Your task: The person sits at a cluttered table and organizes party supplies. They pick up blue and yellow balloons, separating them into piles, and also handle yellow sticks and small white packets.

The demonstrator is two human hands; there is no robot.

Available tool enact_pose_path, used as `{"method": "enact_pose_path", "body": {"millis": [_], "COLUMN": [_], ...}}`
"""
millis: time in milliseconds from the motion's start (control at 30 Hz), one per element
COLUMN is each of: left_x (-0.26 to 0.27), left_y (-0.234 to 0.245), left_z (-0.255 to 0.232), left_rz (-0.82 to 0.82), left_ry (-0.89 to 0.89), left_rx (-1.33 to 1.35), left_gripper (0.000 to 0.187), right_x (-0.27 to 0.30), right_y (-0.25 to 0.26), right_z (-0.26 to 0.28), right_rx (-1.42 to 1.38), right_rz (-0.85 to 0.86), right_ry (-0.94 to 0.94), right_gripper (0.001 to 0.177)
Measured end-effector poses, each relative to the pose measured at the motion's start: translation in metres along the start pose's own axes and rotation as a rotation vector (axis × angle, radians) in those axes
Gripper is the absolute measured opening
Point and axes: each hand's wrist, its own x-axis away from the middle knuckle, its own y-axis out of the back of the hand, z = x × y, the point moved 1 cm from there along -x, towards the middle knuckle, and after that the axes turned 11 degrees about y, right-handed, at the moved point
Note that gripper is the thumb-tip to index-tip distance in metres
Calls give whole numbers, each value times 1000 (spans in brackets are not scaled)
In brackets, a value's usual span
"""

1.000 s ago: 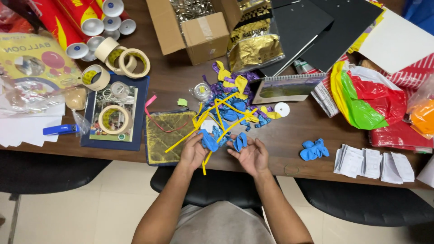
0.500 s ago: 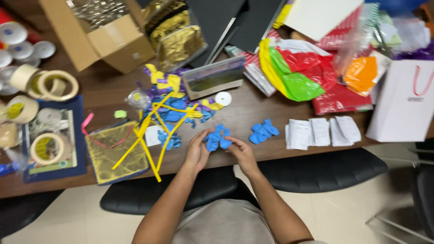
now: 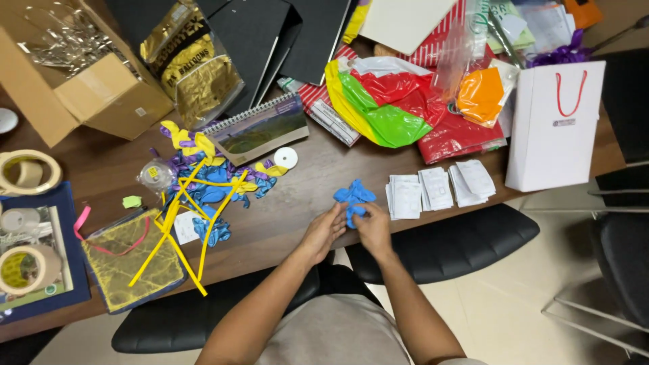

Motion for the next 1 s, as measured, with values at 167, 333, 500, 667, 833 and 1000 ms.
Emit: {"method": "enact_pose_path", "body": {"millis": [167,333,500,667,833,1000], "left_x": [7,29,41,43,81,84], "left_y": [9,65,162,245,249,257], "left_z": [-12,-12,-15,-59,-115,-115], "left_rz": [-82,-186,-355,-794,-1337,-1286], "left_ry": [-100,-95,-173,-485,-712,-673], "left_rx": [-99,-162,-55,-107,-781,-1079], "left_gripper": [55,41,30,20,20,15], "right_x": [-40,-51,-49,-43,-36,-6], "right_y": [4,-12,-26,-36,-46,-70], "right_z": [17,13,10,12,38,36], "right_rx": [278,513,535,478,583,479], "right_rz": [-15,195,153,83,24,-52], "right_ry": [91,10,68,185,76,142], "right_gripper": [26,35,59,63,62,63]}}
